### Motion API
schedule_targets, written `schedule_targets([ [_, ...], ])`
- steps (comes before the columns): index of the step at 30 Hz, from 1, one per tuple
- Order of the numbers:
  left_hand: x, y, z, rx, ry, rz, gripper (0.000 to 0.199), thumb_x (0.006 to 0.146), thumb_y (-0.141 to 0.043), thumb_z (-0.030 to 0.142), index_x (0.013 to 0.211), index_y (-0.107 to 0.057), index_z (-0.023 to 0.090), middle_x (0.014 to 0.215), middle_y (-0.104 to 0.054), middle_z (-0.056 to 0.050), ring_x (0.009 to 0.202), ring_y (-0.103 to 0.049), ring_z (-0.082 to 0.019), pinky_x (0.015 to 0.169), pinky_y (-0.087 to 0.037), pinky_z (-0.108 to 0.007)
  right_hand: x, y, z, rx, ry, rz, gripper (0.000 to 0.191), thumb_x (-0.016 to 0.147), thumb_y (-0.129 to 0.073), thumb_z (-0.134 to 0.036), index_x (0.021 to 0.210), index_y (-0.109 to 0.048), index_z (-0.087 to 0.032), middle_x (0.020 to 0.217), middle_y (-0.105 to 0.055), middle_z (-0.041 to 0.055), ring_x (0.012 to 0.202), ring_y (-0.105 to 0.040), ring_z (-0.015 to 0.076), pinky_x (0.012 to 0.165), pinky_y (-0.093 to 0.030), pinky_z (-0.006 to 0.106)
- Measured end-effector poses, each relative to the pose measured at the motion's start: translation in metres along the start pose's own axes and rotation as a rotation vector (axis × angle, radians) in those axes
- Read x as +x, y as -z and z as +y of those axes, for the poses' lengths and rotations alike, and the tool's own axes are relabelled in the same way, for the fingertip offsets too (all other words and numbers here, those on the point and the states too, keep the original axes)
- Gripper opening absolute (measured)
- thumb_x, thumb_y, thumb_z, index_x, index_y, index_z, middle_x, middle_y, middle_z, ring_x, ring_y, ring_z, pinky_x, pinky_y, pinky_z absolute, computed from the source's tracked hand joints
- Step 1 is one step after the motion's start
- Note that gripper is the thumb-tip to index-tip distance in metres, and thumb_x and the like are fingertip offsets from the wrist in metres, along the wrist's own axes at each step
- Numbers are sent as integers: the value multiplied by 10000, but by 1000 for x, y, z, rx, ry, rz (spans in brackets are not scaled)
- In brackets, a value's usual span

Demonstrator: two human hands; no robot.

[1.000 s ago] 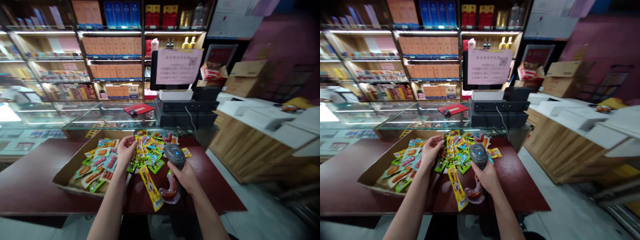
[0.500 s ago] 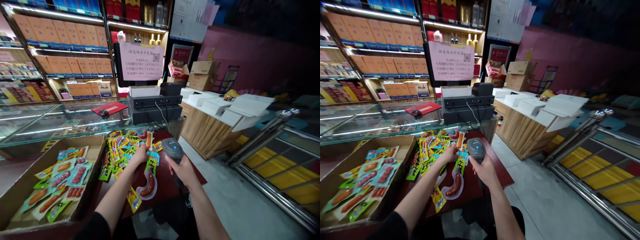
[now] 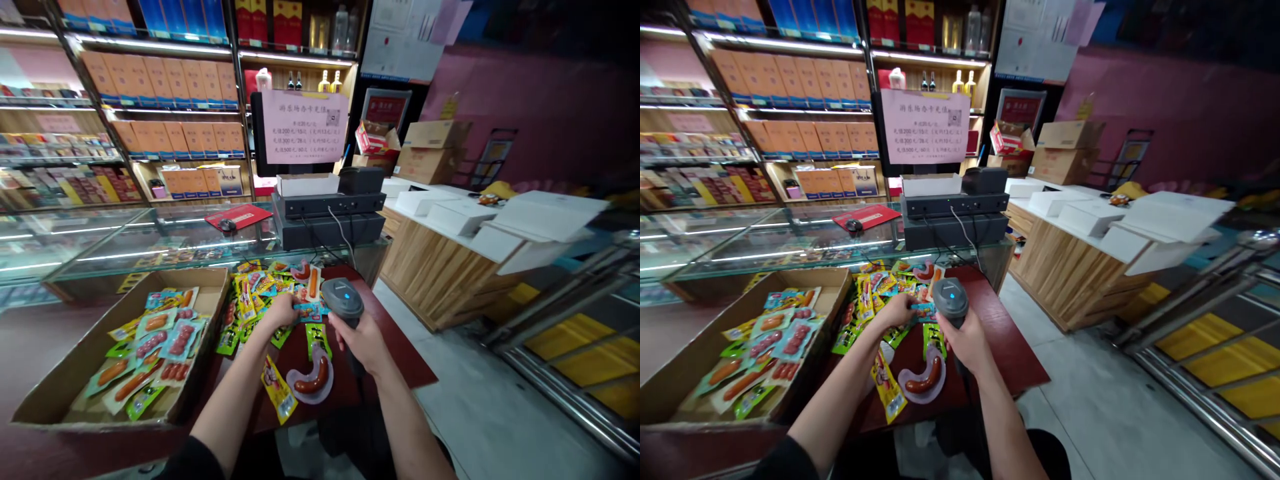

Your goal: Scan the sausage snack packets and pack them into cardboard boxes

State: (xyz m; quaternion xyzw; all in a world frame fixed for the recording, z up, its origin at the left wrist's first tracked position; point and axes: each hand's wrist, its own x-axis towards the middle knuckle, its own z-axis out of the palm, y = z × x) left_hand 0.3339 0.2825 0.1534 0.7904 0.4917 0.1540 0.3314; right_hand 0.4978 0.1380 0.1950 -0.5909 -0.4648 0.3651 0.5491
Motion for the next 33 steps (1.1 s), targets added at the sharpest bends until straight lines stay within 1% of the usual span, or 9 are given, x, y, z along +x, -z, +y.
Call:
schedule_targets([
  [2,-9,12,-7,-179,-3,149,101,734,-696,197,801,-764,162,662,-691,-25,685,-651,-189,666,-483,-269,2,-11,-8,-4,-5,-28,332,759,-750,-485,684,-572,-215,463,-530,-26,377,-480,132,387,-404,259],
  [4,-17,22,-15,-480,29,324,131,718,-736,250,803,-741,151,688,-704,-25,657,-645,-171,660,-498,-270,4,-23,-13,-17,-4,-52,310,758,-752,-473,703,-599,-210,466,-535,-25,375,-484,134,391,-414,261],
  [5,-21,27,-17,-644,51,385,167,697,-765,274,796,-723,146,711,-714,-27,652,-649,-163,664,-512,-272,4,-29,-14,-14,1,-64,295,757,-753,-466,735,-616,-205,469,-540,-26,372,-484,134,388,-414,260],
  [8,-31,38,-23,-1065,81,455,319,585,-866,321,755,-661,146,759,-732,-35,650,-668,-149,681,-557,-286,6,-49,-15,23,27,-117,290,753,-756,-445,833,-633,-195,471,-547,-36,355,-472,129,368,-401,252],
  [11,-39,47,-26,-1262,91,501,429,497,-919,322,741,-607,157,743,-728,-23,638,-677,-144,664,-575,-290,9,-69,-17,45,41,-185,271,765,-744,-428,836,-619,-199,467,-546,-38,344,-465,124,355,-389,243],
  [14,-42,55,-31,-1298,98,579,479,465,-929,318,747,-574,165,780,-737,-21,640,-681,-135,641,-565,-272,14,-86,-23,37,65,-238,254,745,-751,-418,829,-619,-218,444,-529,-47,335,-467,130,341,-375,240],
  [19,-44,61,-46,-1282,61,579,513,501,-923,355,842,-594,160,822,-749,-31,665,-688,-134,687,-566,-290,21,-104,-33,-10,83,-258,238,734,-744,-407,805,-597,-234,450,-540,-45,344,-485,138,349,-399,245],
  [25,-47,63,-52,-1306,47,602,508,516,-918,347,861,-595,161,799,-735,-10,673,-679,-124,685,-560,-273,26,-110,-32,-15,70,-289,237,750,-737,-386,759,-551,-240,482,-545,-39,351,-476,134,371,-397,261],
  [33,-50,65,-52,-1287,32,591,488,509,-918,359,817,-597,158,788,-728,-7,669,-679,-130,680,-567,-284,27,-114,-34,-24,60,-281,259,733,-754,-413,759,-570,-232,486,-540,-29,357,-476,146,377,-398,285],
])
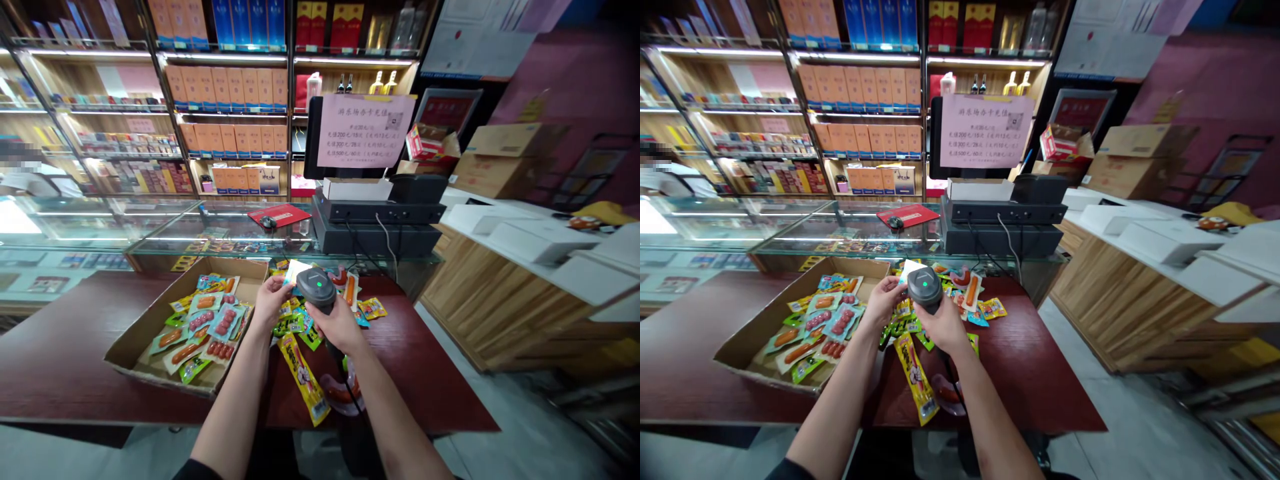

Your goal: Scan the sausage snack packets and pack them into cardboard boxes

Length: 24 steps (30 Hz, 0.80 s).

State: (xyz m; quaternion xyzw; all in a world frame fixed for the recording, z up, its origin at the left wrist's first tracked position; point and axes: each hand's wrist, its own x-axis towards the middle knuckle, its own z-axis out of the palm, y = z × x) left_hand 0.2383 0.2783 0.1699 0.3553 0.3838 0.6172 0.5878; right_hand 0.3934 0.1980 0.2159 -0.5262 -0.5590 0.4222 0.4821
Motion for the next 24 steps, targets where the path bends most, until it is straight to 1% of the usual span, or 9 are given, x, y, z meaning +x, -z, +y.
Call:
schedule_targets([
  [4,-4,-1,5,-1,4,22,508,490,-929,363,825,-608,157,797,-732,-11,673,-675,-127,678,-560,-277,-2,0,-2,2,18,-15,262,733,-765,-418,780,-592,-228,479,-543,-29,352,-469,147,379,-402,292],
  [6,-8,2,12,-14,-1,49,521,472,-938,361,824,-614,153,809,-736,-20,674,-673,-124,660,-552,-262,-4,-1,-1,12,32,-15,273,731,-773,-424,788,-593,-226,472,-540,-29,350,-461,144,374,-395,290],
  [8,-14,8,22,-23,-8,84,528,466,-942,361,829,-623,148,816,-739,-31,674,-673,-123,649,-549,-253,-4,-3,1,31,29,-12,298,727,-779,-446,792,-590,-226,465,-539,-29,345,-458,143,363,-389,287],
  [11,-23,28,43,-44,-59,162,514,484,-942,353,835,-629,146,806,-730,-23,677,-675,-118,666,-554,-252,-4,-12,5,56,9,-34,323,730,-769,-483,778,-578,-227,459,-540,-37,341,-458,139,360,-392,280],
  [15,-33,68,74,-92,-173,304,506,502,-948,320,858,-633,144,814,-719,-25,702,-686,-126,713,-571,-274,-4,-32,5,62,8,-115,313,741,-749,-495,792,-586,-233,458,-540,-53,358,-483,145,376,-399,266],
  [17,-38,87,87,-110,-221,370,494,532,-944,300,885,-638,139,851,-721,-48,759,-707,-148,755,-583,-296,-6,-41,3,63,2,-153,308,744,-749,-486,824,-592,-233,465,-546,-58,355,-485,144,372,-398,262],
  [19,-43,102,96,-123,-268,430,460,581,-929,273,912,-641,137,908,-720,-69,837,-722,-170,807,-590,-317,-9,-48,1,60,-12,-180,310,738,-759,-468,832,-589,-226,466,-549,-59,349,-483,139,371,-397,260],
  [21,-48,110,100,-119,-297,476,420,616,-915,247,917,-644,136,926,-710,-69,858,-725,-174,845,-592,-336,-11,-52,-1,63,-20,-201,312,730,-771,-450,833,-588,-220,463,-550,-59,347,-481,135,373,-395,257],
  [24,-50,110,99,-101,-302,486,396,627,-907,240,910,-650,135,902,-692,-52,808,-714,-157,873,-593,-366,-13,-52,-2,64,-22,-200,308,732,-768,-454,829,-591,-222,464,-552,-57,345,-478,135,374,-398,260],
])
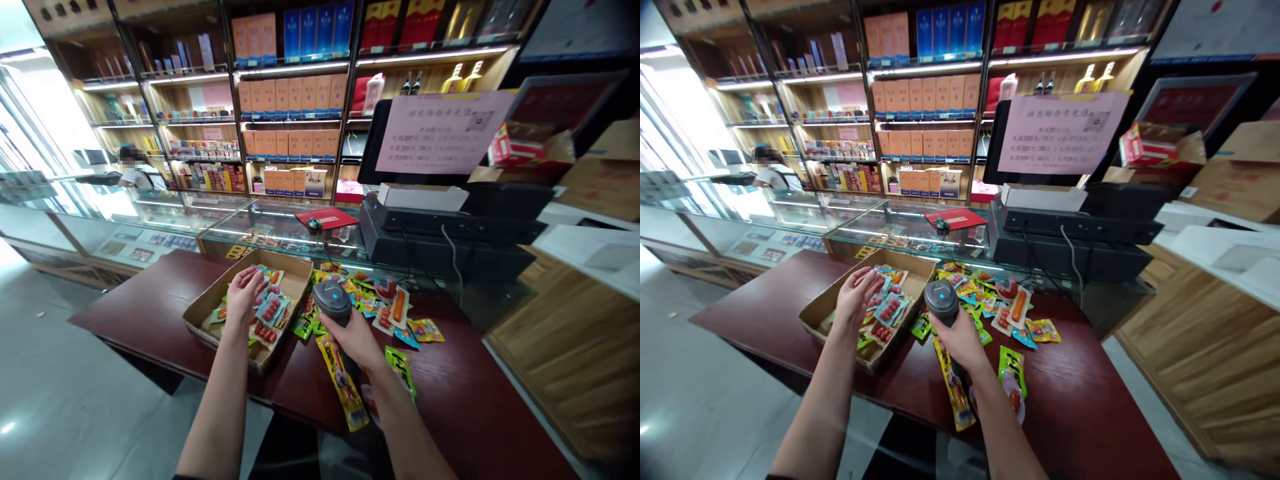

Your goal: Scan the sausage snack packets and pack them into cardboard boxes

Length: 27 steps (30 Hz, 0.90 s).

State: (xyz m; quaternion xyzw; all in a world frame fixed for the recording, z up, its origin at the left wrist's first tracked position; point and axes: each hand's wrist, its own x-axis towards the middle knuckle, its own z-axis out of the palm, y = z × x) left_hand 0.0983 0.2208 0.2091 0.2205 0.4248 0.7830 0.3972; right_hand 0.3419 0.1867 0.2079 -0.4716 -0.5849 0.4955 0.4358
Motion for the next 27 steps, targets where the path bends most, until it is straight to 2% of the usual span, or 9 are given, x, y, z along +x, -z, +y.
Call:
schedule_targets([
  [4,-9,-17,-13,33,36,-77,402,624,-904,271,912,-651,148,907,-680,-48,836,-709,-169,845,-598,-366,-1,12,3,6,15,49,305,734,-763,-471,807,-589,-232,464,-549,-54,352,-482,143,377,-403,267],
  [8,-22,-49,-39,62,97,-182,435,601,-908,298,925,-656,155,962,-680,-61,907,-702,-186,816,-603,-344,-6,40,10,25,16,136,319,722,-771,-477,803,-580,-234,447,-525,-60,336,-456,134,361,-384,262],
  [15,-57,-119,-104,143,235,-485,489,595,-908,359,960,-660,147,1022,-722,-96,926,-707,-203,807,-604,-353,-29,110,5,-32,2,324,303,744,-764,-473,774,-602,-219,463,-536,-41,356,-473,137,376,-385,264],
  [19,-75,-159,-148,286,272,-645,415,652,-870,328,967,-682,135,1000,-737,-108,838,-706,-189,738,-605,-332,-41,145,4,-48,7,430,310,736,-766,-469,785,-600,-212,458,-543,-43,347,-465,131,372,-381,261],
  [21,-82,-177,-171,405,270,-742,333,733,-806,286,1003,-694,127,1016,-744,-125,847,-712,-198,749,-596,-333,-46,159,8,-52,12,470,310,742,-769,-460,816,-600,-210,453,-542,-46,352,-476,136,376,-389,261],
  [23,-88,-194,-192,604,210,-831,292,800,-731,229,1071,-706,125,1070,-749,-138,904,-718,-210,803,-577,-328,-52,170,12,-63,13,505,306,757,-761,-461,823,-598,-210,444,-535,-47,358,-484,140,382,-395,260],
  [27,-101,-220,-223,1193,-55,-985,370,849,-641,177,1213,-699,149,1141,-743,-139,1050,-701,-233,911,-508,-297,-62,184,21,-94,-41,537,310,772,-748,-477,757,-584,-214,441,-538,-40,360,-491,140,392,-399,260],
])
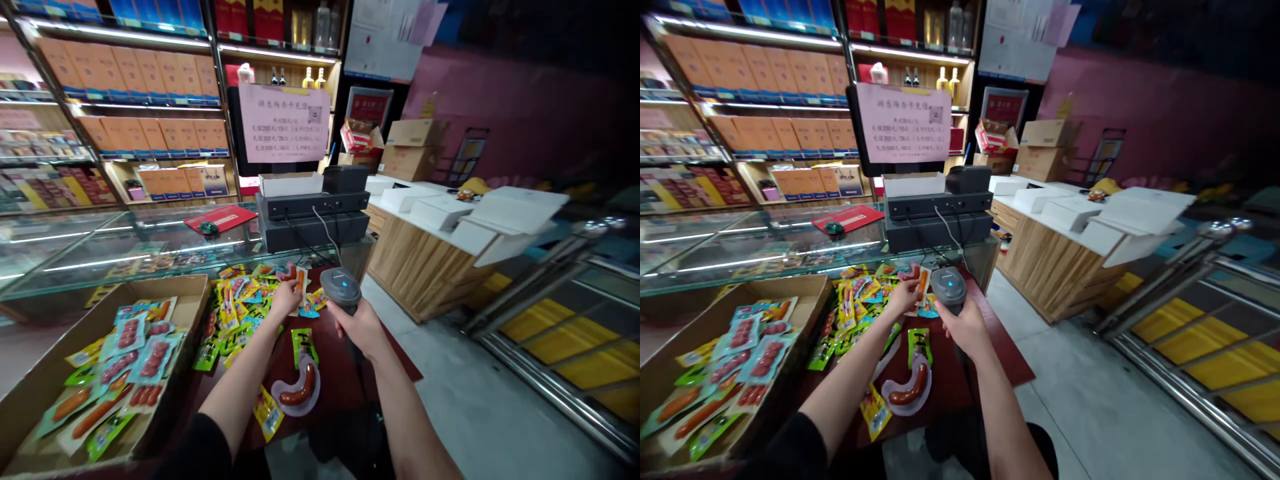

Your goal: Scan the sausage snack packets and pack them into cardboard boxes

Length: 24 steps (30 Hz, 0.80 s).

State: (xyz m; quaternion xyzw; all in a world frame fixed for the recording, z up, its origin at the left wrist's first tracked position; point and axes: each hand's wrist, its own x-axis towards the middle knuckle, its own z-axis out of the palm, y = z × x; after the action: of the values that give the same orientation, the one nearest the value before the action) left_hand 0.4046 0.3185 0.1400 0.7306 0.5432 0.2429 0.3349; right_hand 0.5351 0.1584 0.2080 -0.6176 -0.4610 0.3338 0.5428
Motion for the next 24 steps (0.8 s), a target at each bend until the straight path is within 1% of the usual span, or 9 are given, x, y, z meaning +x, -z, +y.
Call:
schedule_targets([
  [4,9,-22,13,242,-23,-2,356,840,-657,235,1152,-704,69,1203,-676,-252,1171,-635,-336,970,-467,-367,-3,9,6,1,-15,12,274,790,-735,-447,770,-582,-220,455,-552,-39,371,-500,140,398,-402,257],
  [7,15,-29,19,394,-20,17,436,798,-714,277,1167,-680,47,1255,-625,-288,1193,-609,-376,966,-468,-391,-8,12,9,22,5,18,252,807,-720,-426,785,-574,-223,455,-538,-47,368,-496,137,386,-393,252],
  [10,19,-26,21,390,34,-14,374,759,-730,196,1112,-703,75,1232,-647,-279,1147,-640,-365,928,-483,-379,-13,11,11,42,22,32,250,803,-725,-412,797,-562,-223,463,-538,-56,368,-496,132,378,-387,242],
  [13,17,-14,14,340,47,-29,320,760,-718,178,1077,-726,136,1105,-725,-210,1058,-687,-323,874,-499,-345,-17,6,9,74,10,25,264,788,-737,-409,851,-568,-216,464,-537,-71,360,-487,126,377,-385,233],
  [15,11,-1,5,211,26,8,356,747,-733,192,1102,-725,162,1056,-750,-162,1024,-701,-291,853,-504,-315,-19,1,7,71,-13,8,269,782,-734,-420,844,-577,-210,451,-532,-71,354,-481,124,377,-382,231],
  [16,6,6,-1,93,11,30,383,731,-744,188,1113,-722,163,1036,-756,-143,994,-707,-275,835,-509,-301,-19,-2,6,64,-23,-4,268,780,-731,-426,822,-579,-209,447,-534,-64,353,-484,125,376,-382,232],
  [18,-8,23,-14,-229,-6,45,445,689,-764,170,1130,-708,148,975,-759,-113,892,-716,-238,775,-526,-284,-19,-12,1,54,-24,-26,272,768,-730,-439,766,-577,-214,437,-538,-49,351,-489,131,372,-378,238],
  [21,-33,52,-32,-639,34,-1,507,664,-790,224,1154,-675,157,867,-741,-54,718,-682,-172,633,-522,-250,-18,-35,-8,77,24,-104,267,757,-733,-445,744,-584,-224,436,-535,-44,352,-491,139,381,-394,252],
  [24,-60,81,-48,-801,111,6,550,629,-845,342,1127,-672,184,822,-713,-20,660,-643,-139,538,-482,-210,-19,-64,-16,105,50,-187,256,757,-727,-439,796,-599,-220,448,-527,-53,345,-475,135,370,-390,251],
])
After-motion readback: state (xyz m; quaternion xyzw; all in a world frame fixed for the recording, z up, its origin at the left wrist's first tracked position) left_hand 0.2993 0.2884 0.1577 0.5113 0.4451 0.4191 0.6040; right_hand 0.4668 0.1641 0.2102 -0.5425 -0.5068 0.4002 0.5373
